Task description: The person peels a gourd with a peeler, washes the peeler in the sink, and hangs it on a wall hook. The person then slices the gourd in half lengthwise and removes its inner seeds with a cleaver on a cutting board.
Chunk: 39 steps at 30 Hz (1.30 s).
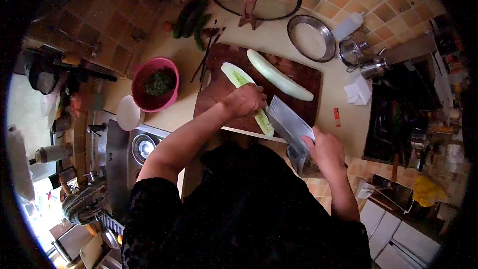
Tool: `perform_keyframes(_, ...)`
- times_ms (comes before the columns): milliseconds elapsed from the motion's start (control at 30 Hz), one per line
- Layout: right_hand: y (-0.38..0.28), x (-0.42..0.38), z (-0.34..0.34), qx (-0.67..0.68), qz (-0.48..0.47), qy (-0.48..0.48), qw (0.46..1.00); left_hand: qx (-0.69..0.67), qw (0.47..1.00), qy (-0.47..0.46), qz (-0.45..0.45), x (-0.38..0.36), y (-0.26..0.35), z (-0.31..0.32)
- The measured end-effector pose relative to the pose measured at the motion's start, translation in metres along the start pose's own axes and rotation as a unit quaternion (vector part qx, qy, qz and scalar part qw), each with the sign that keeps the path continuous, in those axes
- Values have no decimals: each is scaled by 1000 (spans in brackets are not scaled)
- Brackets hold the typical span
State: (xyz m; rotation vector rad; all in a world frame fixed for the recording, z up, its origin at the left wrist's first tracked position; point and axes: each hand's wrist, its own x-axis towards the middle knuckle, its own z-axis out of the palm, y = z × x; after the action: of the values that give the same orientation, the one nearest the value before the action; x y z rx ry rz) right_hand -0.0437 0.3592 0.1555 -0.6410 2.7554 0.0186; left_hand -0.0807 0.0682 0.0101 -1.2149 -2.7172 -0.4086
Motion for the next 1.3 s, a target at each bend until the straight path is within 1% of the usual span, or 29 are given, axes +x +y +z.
perform_keyframes(100, 6, -7, -8, -3, -13, -12, 1000, 5, 999, -42, -13, 4, 1, -2)
perform_keyframes(200, 8, -11, -5, -20, -15, -13, 1000, 2, 1000, -27, -11, 3, -1, 3)
perform_keyframes(300, -5, -11, -5, -10, 33, -15, 999, -2, 999, -30, -17, 1, -1, 5)
perform_keyframes(400, 5, -16, 14, -1, 29, -16, 999, 14, 999, -46, -12, 0, -2, 8)
perform_keyframes(500, 11, -21, 22, 60, 70, -35, 995, 8, 998, -41, -38, -3, 4, 7)
perform_keyframes(600, 23, -24, 44, 140, 76, 2, 987, 11, 998, -45, -51, -6, 15, -2)
perform_keyframes(700, 26, -26, 61, 201, 99, -18, 974, 49, 996, -7, -80, -14, 28, 0)
perform_keyframes(800, 27, -30, 67, 236, 133, -36, 962, 16, 990, -38, -137, -22, 43, -1)
perform_keyframes(900, 40, -33, 93, 300, 137, -35, 943, 13, 985, -3, -171, -27, 56, 6)
perform_keyframes(1000, 43, -34, 108, 328, 134, -16, 935, -79, 969, 63, -224, -32, 68, 13)
perform_keyframes(1100, 34, -38, 108, 287, 144, 7, 947, -135, 936, 68, -319, -37, 77, 26)
perform_keyframes(1200, 23, -42, 96, 239, 155, 1, 959, -195, 911, 87, -353, -38, 79, 33)
perform_keyframes(1300, 14, -48, 87, 229, 122, 47, 965, -227, 890, 72, -388, -36, 83, 28)
